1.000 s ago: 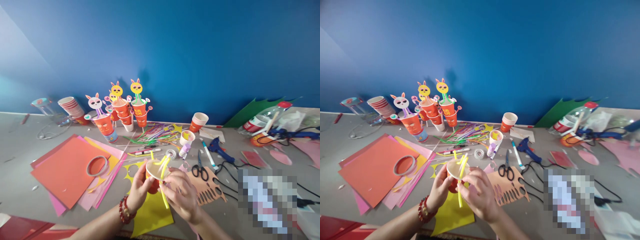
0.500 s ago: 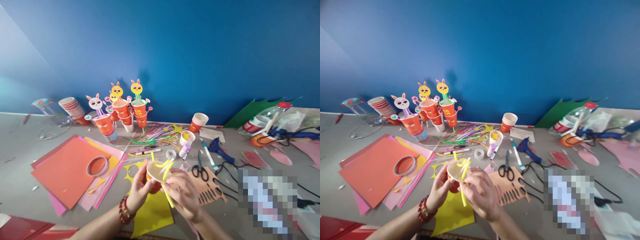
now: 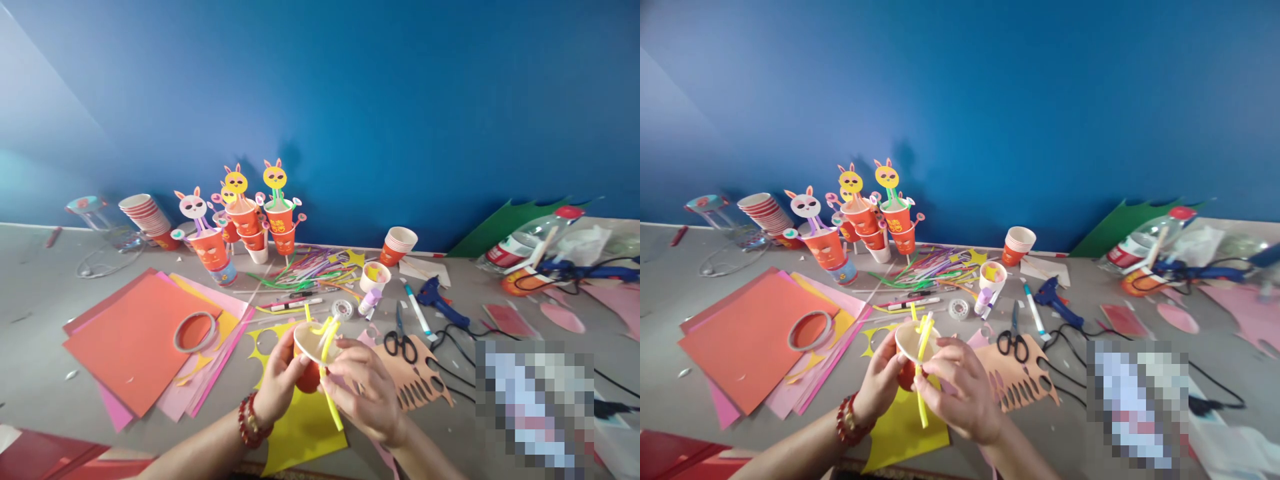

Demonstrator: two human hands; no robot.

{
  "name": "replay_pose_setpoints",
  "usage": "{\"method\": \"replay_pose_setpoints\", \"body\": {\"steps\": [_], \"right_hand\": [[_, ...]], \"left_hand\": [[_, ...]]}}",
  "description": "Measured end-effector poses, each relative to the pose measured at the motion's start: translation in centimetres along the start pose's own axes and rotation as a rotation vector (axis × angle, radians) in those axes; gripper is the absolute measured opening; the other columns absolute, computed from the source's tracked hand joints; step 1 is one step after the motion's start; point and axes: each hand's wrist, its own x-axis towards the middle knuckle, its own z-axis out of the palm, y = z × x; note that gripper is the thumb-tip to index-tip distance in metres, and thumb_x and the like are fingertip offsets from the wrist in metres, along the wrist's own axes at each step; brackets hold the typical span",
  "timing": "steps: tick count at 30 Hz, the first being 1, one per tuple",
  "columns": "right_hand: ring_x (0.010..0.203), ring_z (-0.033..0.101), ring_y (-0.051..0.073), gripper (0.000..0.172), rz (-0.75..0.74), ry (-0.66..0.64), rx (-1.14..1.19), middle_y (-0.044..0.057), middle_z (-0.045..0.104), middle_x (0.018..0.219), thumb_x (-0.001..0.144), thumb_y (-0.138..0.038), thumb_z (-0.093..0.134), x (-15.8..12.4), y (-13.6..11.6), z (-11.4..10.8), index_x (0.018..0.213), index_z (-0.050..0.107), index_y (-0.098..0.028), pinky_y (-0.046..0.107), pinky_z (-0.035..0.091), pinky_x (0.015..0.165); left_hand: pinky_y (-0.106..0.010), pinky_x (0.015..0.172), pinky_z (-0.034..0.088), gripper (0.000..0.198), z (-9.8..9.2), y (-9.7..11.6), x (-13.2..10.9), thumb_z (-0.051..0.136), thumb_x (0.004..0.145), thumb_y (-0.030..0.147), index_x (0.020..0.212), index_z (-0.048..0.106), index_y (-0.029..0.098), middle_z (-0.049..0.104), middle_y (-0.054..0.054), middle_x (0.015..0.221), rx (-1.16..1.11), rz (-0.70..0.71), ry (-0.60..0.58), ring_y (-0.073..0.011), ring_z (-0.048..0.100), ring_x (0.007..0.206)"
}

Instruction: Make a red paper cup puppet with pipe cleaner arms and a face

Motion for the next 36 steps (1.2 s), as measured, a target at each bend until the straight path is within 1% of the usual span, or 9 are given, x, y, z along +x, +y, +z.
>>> {"method": "replay_pose_setpoints", "body": {"steps": [4, 9, 11, 16, 20, 24, 29, 33, 36], "right_hand": [[0.096, 0.068, 0.022, 0.032, 0.028, -0.011, 0.025, 0.001, 0.073, 0.093, 0.087, -0.004, 0.070, -0.3, 0.0, 0.1, 0.107, 0.072, -0.028, 0.047, 0.061, 0.094], [0.089, 0.068, 0.020, 0.033, 0.029, 0.033, 0.061, 0.002, 0.071, 0.091, 0.087, -0.003, 0.069, -0.2, -0.1, 0.0, 0.111, 0.072, -0.025, 0.047, 0.062, 0.092], [0.087, 0.069, 0.019, 0.034, 0.030, 0.048, 0.065, 0.003, 0.071, 0.091, 0.088, -0.003, 0.068, -0.1, -0.1, -0.1, 0.113, 0.071, -0.025, 0.046, 0.063, 0.089], [0.084, 0.070, 0.019, 0.032, 0.037, 0.083, 0.080, 0.003, 0.072, 0.090, 0.089, -0.003, 0.067, 0.3, 0.1, -0.6, 0.113, 0.070, -0.024, 0.043, 0.066, 0.084], [0.080, 0.068, 0.018, 0.024, -0.061, 0.122, 0.067, 0.004, 0.069, 0.090, 0.085, 0.000, 0.070, 0.7, 0.2, -0.7, 0.103, 0.072, -0.016, 0.043, 0.066, 0.084], [0.083, 0.068, 0.018, 0.022, -0.051, 0.114, 0.069, 0.004, 0.068, 0.088, 0.085, 0.001, 0.070, 1.2, -0.1, -0.7, 0.099, 0.072, -0.016, 0.040, 0.067, 0.084], [0.081, 0.069, 0.017, 0.024, -0.053, 0.107, 0.081, 0.003, 0.069, 0.089, 0.086, 0.000, 0.069, 1.2, -0.3, -0.8, 0.103, 0.072, -0.017, 0.041, 0.066, 0.085], [0.084, 0.070, 0.021, 0.029, -0.039, 0.106, 0.110, 0.006, 0.073, 0.092, 0.087, -0.003, 0.068, 0.6, 0.0, -0.8, 0.113, 0.071, -0.017, 0.046, 0.065, 0.085], [0.087, 0.070, 0.023, 0.036, -0.023, 0.093, 0.133, 0.008, 0.075, 0.092, 0.086, -0.003, 0.068, 0.1, 0.3, -0.7, 0.120, 0.068, -0.015, 0.045, 0.063, 0.085]], "left_hand": [[-0.038, 0.085, 0.061, 0.058, -0.1, 0.0, 0.0, 0.074, 0.084, 0.047, 0.133, 0.062, 0.019, 0.077, -0.011, 0.097, -0.027, -0.010, 0.030, -0.0284, 0.072, 0.098], [-0.039, 0.097, 0.057, 0.057, -0.3, 0.0, 0.1, 0.078, 0.081, 0.046, 0.130, 0.064, 0.021, 0.071, -0.014, 0.126, -0.030, 0.040, 0.026, -0.0304, 0.068, 0.114], [-0.039, 0.101, 0.055, 0.056, -0.4, 0.1, 0.1, 0.078, 0.081, 0.044, 0.130, 0.063, 0.021, 0.068, -0.013, 0.132, -0.019, 0.067, 0.009, -0.0304, 0.066, 0.119], [-0.043, 0.107, 0.051, 0.055, -0.4, 0.4, 0.1, 0.078, 0.082, 0.042, 0.131, 0.062, 0.021, 0.068, -0.013, 0.133, 0.010, 0.081, -0.041, -0.0311, 0.064, 0.122], [-0.039, 0.107, 0.051, 0.053, -0.4, 0.0, -0.1, 0.078, 0.083, 0.040, 0.131, 0.063, 0.023, 0.067, -0.011, 0.135, -0.022, 0.086, -0.055, -0.0296, 0.063, 0.124], [-0.036, 0.106, 0.051, 0.053, -0.4, -0.4, -0.1, 0.078, 0.083, 0.039, 0.132, 0.062, 0.025, 0.068, -0.010, 0.135, -0.072, 0.099, -0.041, -0.0285, 0.064, 0.124], [-0.035, 0.105, 0.052, 0.054, -0.4, -0.2, -0.1, 0.078, 0.084, 0.039, 0.133, 0.061, 0.026, 0.068, -0.010, 0.134, -0.040, 0.153, -0.049, -0.0273, 0.065, 0.122], [-0.036, 0.106, 0.051, 0.055, -0.5, 0.1, 0.0, 0.077, 0.085, 0.036, 0.136, 0.059, 0.027, 0.068, -0.009, 0.135, 0.008, 0.180, -0.063, -0.0268, 0.064, 0.123], [-0.036, 0.106, 0.052, 0.055, -0.5, 0.1, -0.1, 0.077, 0.085, 0.035, 0.137, 0.059, 0.027, 0.067, -0.010, 0.135, 0.036, 0.194, -0.071, -0.0272, 0.064, 0.123]]}}
